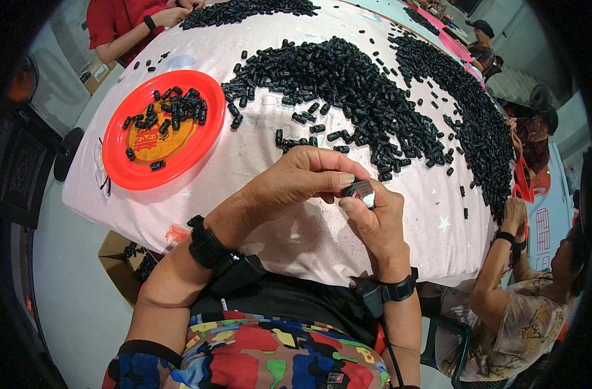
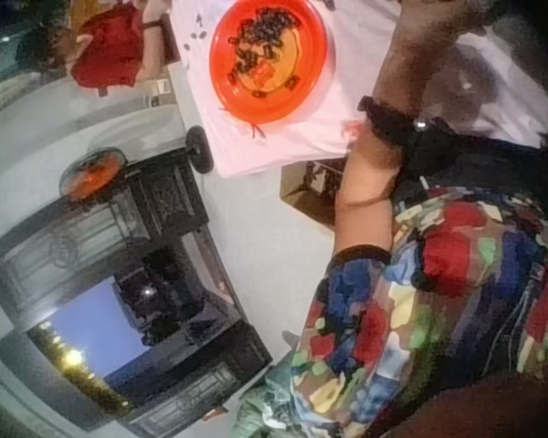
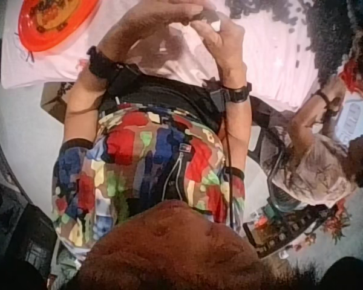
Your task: Sorting and inspecting small black shoe components at a large table.
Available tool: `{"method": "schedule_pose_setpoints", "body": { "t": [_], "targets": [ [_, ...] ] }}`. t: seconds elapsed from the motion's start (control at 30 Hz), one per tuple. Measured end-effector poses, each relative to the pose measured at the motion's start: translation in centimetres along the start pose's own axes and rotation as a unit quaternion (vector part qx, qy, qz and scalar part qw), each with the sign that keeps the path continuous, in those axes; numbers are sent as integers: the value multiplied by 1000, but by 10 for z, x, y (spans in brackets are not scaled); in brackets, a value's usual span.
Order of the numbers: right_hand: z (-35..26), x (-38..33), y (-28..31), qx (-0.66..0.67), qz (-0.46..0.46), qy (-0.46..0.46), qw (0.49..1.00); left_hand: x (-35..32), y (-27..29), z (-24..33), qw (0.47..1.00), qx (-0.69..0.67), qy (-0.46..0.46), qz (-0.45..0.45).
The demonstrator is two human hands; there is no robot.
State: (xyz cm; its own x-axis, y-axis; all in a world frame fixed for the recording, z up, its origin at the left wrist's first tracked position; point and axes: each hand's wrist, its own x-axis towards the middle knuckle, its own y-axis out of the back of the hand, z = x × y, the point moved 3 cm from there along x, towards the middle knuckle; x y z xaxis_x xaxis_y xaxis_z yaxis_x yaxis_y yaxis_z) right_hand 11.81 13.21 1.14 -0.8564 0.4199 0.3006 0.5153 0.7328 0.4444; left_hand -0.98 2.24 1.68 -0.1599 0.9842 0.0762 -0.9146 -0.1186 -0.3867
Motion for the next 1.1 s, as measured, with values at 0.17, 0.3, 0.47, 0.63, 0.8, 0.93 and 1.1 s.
{"method": "schedule_pose_setpoints", "body": {
  "t": [0.17,0.3,0.47,0.63,0.8,0.93,1.1],
  "targets": [
    [-2,-1,4,-41,38,44,997,-1,-3,2,1000,-11,-14,21],
    [-13,0,2,-41,83,73,993,1,0,1,999,5,-15,44],
    [-12,0,2,-53,75,54,994,2,3,1,997,-17,5,75],
    [-12,0,2,-68,85,88,990,1,8,-7,995,-42,69,65],
    [-12,-1,3,-43,94,84,991,-1,11,-9,986,-111,127,6],
    [-12,0,3,-11,100,64,993,0,10,-8,988,-128,84,32],
    [-9,-1,4,2,89,66,994,-1,3,-7,986,-129,85,61]
  ]
}}
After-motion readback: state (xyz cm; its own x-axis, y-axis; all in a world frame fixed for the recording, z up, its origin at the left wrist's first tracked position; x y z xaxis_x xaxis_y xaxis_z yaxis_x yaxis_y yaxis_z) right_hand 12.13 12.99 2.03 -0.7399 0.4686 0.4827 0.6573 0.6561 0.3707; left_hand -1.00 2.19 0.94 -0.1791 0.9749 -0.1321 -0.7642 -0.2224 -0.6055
